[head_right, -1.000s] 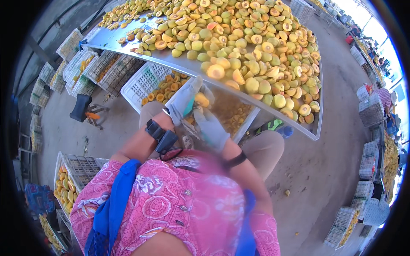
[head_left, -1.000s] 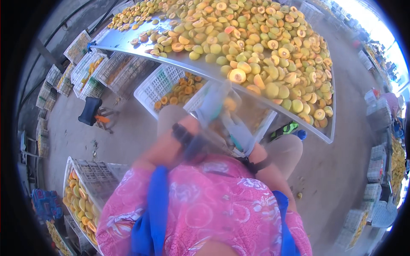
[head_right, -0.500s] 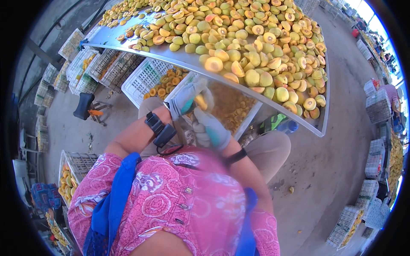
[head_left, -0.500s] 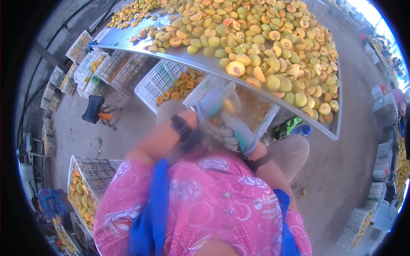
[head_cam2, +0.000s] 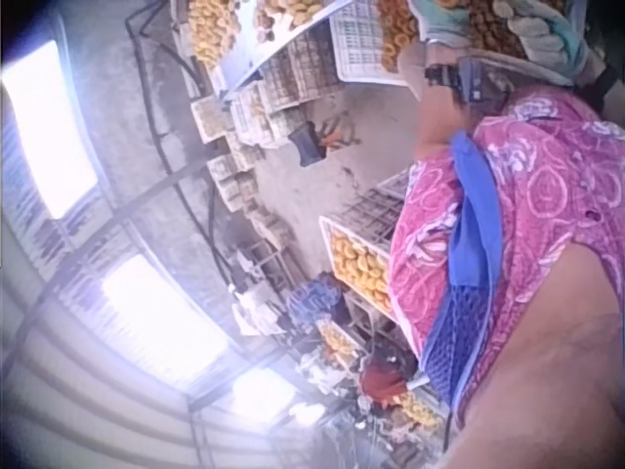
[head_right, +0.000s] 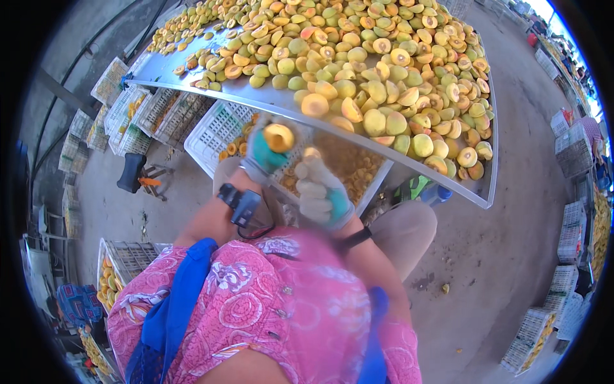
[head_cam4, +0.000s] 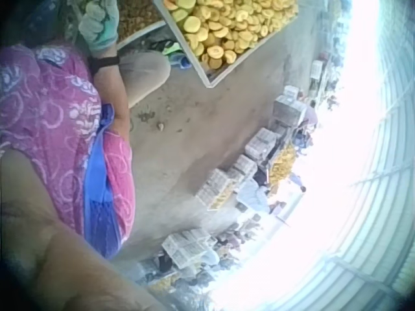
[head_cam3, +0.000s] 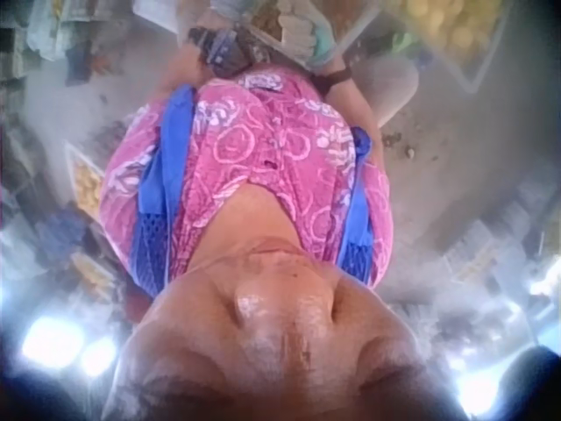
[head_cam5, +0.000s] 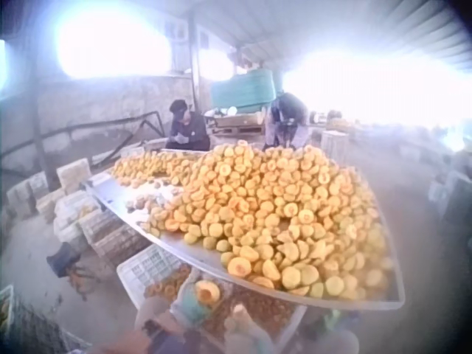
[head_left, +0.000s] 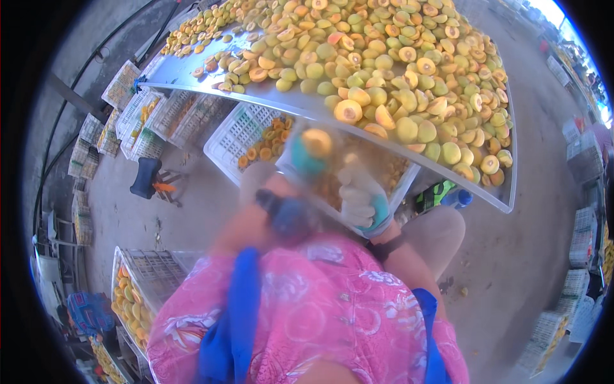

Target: Processing halved fruit by removing stones and placing them into a bin.

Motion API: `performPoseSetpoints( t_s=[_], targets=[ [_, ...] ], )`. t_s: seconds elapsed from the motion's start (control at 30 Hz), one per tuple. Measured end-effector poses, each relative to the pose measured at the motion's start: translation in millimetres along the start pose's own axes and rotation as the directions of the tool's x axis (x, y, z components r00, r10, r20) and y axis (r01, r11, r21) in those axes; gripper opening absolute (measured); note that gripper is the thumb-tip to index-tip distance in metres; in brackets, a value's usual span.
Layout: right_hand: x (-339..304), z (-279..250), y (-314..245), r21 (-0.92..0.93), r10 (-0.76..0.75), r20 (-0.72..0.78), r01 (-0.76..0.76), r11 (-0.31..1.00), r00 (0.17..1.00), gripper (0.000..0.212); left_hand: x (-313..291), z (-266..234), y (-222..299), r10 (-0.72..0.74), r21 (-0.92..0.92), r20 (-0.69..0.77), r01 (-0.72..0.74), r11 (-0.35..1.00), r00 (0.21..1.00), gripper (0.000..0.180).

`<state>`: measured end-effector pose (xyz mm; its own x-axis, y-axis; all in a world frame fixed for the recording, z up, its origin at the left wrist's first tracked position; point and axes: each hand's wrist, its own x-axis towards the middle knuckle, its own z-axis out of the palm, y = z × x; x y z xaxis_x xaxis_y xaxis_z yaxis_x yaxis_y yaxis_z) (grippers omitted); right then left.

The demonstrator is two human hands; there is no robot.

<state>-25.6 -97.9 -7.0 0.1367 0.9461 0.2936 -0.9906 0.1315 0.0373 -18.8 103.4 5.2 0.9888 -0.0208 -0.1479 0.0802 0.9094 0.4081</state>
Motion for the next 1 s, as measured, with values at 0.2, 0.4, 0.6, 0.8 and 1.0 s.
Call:
performPoseSetpoints(
  t_s=[0.2, 0.4, 0.6, 0.8, 1.0],
  targets=[
    [1, -16, -3, -0.104, -0.278, -0.143, 0.265, 0.959, 0.950, 0.039, 20, -8, 66, 0.545, 0.818, -0.090, -0.250, 0.517, 0.833, 0.040],
    [4, -24, -6, -0.263, -0.291, -0.252, 0.224, 0.938, 0.923, 0.032, 68, 24, 22, 0.267, 0.963, 0.157, -0.088, -0.255, 0.951, 0.072],
    [-3, -2, 2, -0.529, -0.395, -0.457, 0.114, 0.841, 0.797, 0.030, 78, 33, 19, 0.239, 0.826, 0.259, -0.086, -0.557, 0.936, 0.082],
    [-11, 6, 13, -0.621, -0.461, -0.525, 0.049, 0.782, 0.715, 0.030, 73, 3, 15, 0.276, 0.964, 0.187, -0.230, 0.134, 0.943, 0.054],
    [-5, 24, 29, -0.848, -0.640, -0.439, -0.057, 0.526, 0.631, 0.027, 28, 3, -16, 0.092, 0.060, 0.130, -0.100, 0.993, 0.987, 0.042]
  ],
)
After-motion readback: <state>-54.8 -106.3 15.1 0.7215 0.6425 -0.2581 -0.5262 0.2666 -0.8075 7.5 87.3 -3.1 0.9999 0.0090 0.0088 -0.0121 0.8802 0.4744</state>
